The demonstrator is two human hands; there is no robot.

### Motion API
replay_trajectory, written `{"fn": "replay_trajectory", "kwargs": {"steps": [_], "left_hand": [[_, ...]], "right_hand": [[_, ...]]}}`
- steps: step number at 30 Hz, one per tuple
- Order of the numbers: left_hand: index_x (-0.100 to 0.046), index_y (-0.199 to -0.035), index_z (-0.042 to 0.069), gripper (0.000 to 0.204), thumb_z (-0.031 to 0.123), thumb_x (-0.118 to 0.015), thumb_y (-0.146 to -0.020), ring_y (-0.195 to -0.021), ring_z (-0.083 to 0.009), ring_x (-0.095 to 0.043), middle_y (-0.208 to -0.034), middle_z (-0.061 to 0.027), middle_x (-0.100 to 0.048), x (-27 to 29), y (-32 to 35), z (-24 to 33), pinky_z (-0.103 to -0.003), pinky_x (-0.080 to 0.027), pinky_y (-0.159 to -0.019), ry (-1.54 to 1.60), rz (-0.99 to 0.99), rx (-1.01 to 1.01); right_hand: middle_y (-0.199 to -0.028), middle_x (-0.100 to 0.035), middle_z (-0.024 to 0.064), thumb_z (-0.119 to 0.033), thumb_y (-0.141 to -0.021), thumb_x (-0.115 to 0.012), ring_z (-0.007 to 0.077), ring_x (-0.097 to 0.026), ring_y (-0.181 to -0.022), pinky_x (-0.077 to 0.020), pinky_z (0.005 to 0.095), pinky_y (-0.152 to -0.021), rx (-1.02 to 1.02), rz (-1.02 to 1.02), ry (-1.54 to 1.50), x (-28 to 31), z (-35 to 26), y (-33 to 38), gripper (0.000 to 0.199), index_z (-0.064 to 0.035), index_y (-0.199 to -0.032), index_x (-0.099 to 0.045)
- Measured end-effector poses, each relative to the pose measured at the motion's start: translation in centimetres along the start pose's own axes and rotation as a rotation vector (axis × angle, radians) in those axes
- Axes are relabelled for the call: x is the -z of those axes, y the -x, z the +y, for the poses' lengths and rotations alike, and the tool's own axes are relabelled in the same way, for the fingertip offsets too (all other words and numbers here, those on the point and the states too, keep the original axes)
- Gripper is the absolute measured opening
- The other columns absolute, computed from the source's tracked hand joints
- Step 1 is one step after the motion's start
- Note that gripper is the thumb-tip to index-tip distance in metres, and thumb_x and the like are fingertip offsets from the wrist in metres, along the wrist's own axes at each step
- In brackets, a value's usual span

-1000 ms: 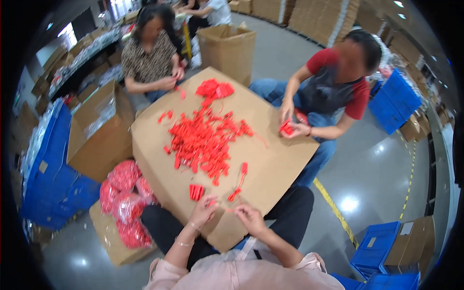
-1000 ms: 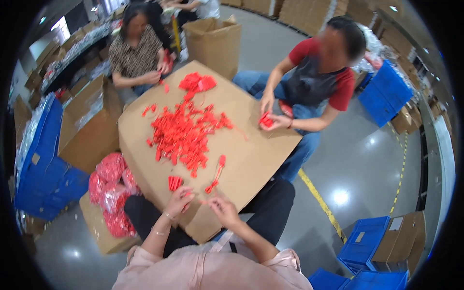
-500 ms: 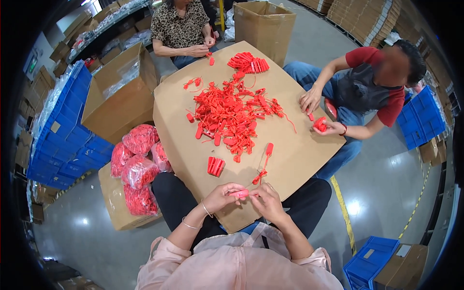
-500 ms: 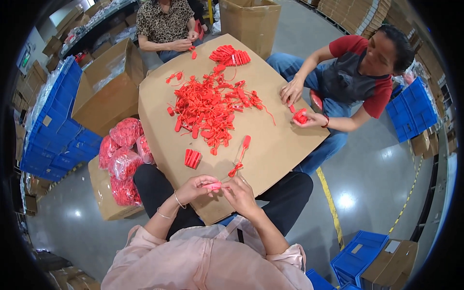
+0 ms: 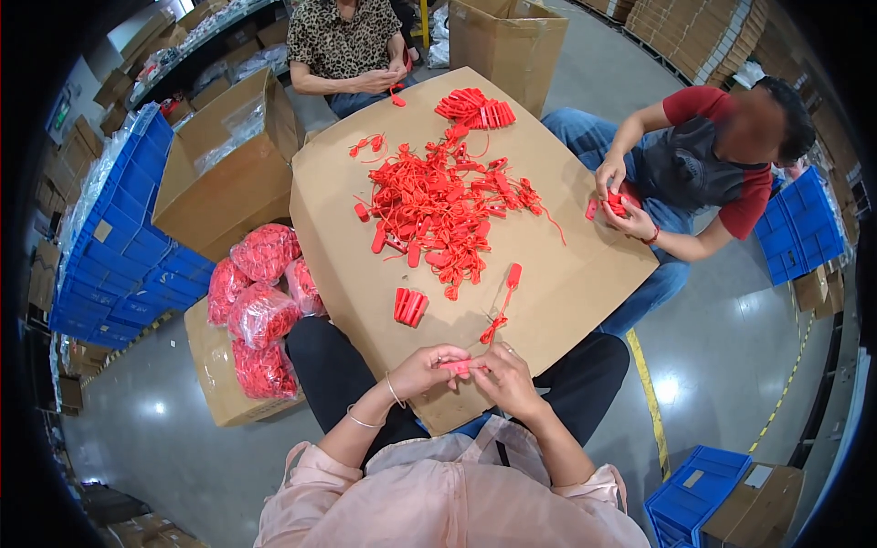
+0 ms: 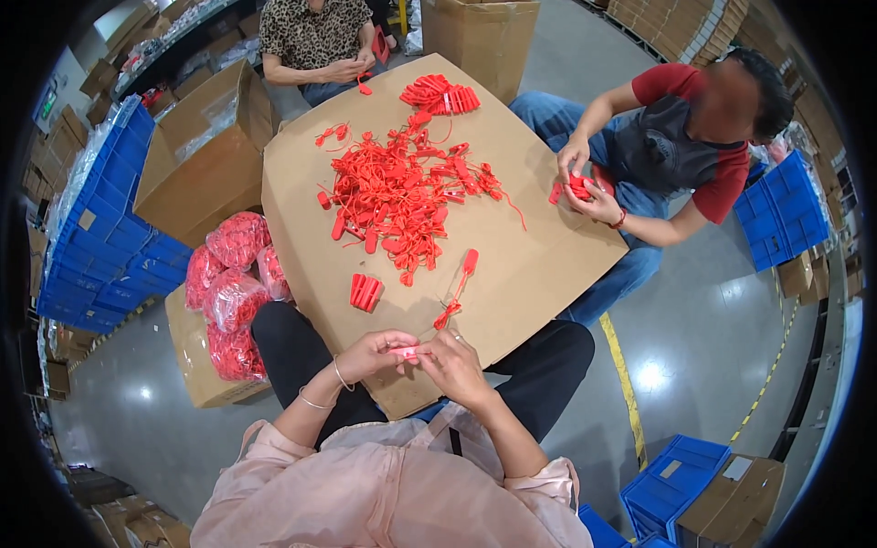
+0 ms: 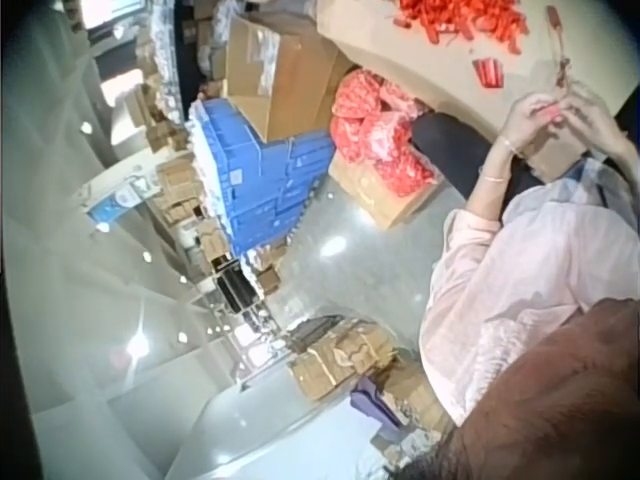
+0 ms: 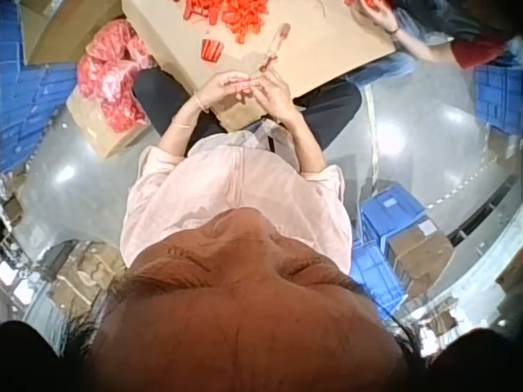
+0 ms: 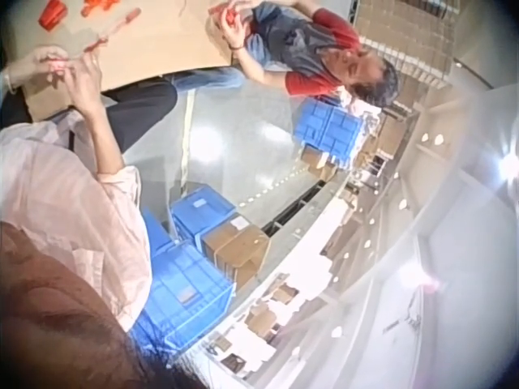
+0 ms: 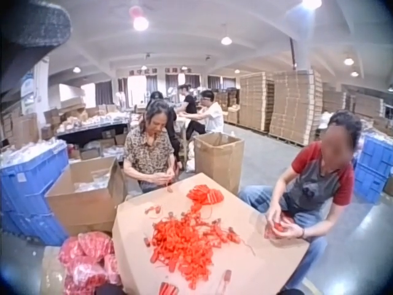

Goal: Assembling red plastic tags by attaching strings to them.

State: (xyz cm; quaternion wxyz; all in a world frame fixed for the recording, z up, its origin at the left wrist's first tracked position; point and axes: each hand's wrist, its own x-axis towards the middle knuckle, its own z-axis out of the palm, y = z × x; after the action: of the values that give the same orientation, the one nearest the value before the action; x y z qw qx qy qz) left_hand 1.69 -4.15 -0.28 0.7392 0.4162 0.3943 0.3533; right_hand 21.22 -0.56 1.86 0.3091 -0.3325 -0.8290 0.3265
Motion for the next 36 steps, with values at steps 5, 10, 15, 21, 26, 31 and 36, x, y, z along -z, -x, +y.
{"fn": "replay_trajectory", "kwargs": {"steps": [5,10,15,21,26,31,36], "left_hand": [[-0.045,-0.116,-0.003,0.030,0.003,-0.046,-0.087,-0.074,-0.0099,-0.057,-0.097,-0.0076,-0.059,-0.2,-0.7,0.5,-0.025,-0.049,-0.070,-0.010,-0.024,0.019],[-0.047,-0.114,0.000,0.027,0.004,-0.048,-0.087,-0.078,-0.0111,-0.059,-0.097,-0.0062,-0.058,0.7,0.1,0.1,-0.024,-0.048,-0.071,-0.036,0.046,0.026],[-0.050,-0.109,0.001,0.026,0.001,-0.048,-0.083,-0.082,-0.0154,-0.057,-0.094,-0.0080,-0.057,-0.5,-1.1,-0.8,-0.028,-0.048,-0.070,-0.252,-0.018,-0.043],[-0.047,-0.110,0.001,0.033,-0.002,-0.048,-0.077,-0.089,-0.0219,-0.055,-0.097,-0.0138,-0.058,-0.2,0.2,0.1,-0.032,-0.044,-0.077,-0.622,0.121,-0.142],[-0.046,-0.109,0.003,0.032,-0.001,-0.047,-0.077,-0.084,-0.0237,-0.057,-0.092,-0.0132,-0.059,-0.5,2.8,2.9,-0.032,-0.044,-0.074,-0.459,0.173,-0.169],[-0.046,-0.103,0.003,0.024,0.004,-0.047,-0.079,-0.078,-0.0303,-0.055,-0.085,-0.0156,-0.057,-1.9,4.0,5.5,-0.034,-0.043,-0.068,-0.739,0.228,-0.276],[-0.047,-0.105,0.002,0.027,0.005,-0.051,-0.079,-0.076,-0.0241,-0.057,-0.082,-0.0128,-0.057,-2.2,3.3,5.0,-0.032,-0.044,-0.068,-0.704,0.280,-0.585]], "right_hand": [[-0.071,-0.050,0.0082,-0.011,-0.075,-0.062,0.0258,-0.052,-0.070,-0.0434,0.0353,-0.060,-0.049,-0.025,-0.046,0.1,0.2,-0.2,0.007,-0.0063,-0.079,-0.059],[-0.074,-0.052,0.0086,-0.012,-0.075,-0.061,0.0269,-0.053,-0.070,-0.0438,0.0373,-0.062,0.000,-0.046,-0.033,-1.2,-0.2,-0.9,0.007,-0.0080,-0.081,-0.060],[-0.077,-0.054,0.0094,-0.008,-0.071,-0.066,0.0268,-0.056,-0.068,-0.0464,0.0352,-0.059,0.058,-0.080,0.078,-0.6,-1.7,-1.0,0.012,-0.0078,-0.081,-0.060],[-0.081,-0.055,0.0125,-0.011,-0.077,-0.061,0.0291,-0.055,-0.074,-0.0456,0.0371,-0.062,0.182,-0.291,0.196,-0.1,-3.8,-2.3,0.009,-0.0062,-0.081,-0.055],[-0.093,-0.052,0.0165,-0.002,-0.074,-0.062,0.0346,-0.052,-0.086,-0.0459,0.0387,-0.071,0.285,-0.270,0.067,0.3,-5.3,-3.2,0.016,-0.0055,-0.086,-0.053],[-0.092,-0.052,0.0162,-0.001,-0.072,-0.061,0.0336,-0.053,-0.085,-0.0446,0.0398,-0.074,0.354,-0.215,0.023,0.1,-5.5,-2.9,0.016,-0.0041,-0.086,-0.052],[-0.085,-0.049,0.0116,0.000,-0.075,-0.059,0.0246,-0.051,-0.079,-0.0442,0.0340,-0.070,0.259,-0.170,-0.295,0.0,-6.2,-1.8,0.013,-0.0028,-0.081,-0.048]]}}
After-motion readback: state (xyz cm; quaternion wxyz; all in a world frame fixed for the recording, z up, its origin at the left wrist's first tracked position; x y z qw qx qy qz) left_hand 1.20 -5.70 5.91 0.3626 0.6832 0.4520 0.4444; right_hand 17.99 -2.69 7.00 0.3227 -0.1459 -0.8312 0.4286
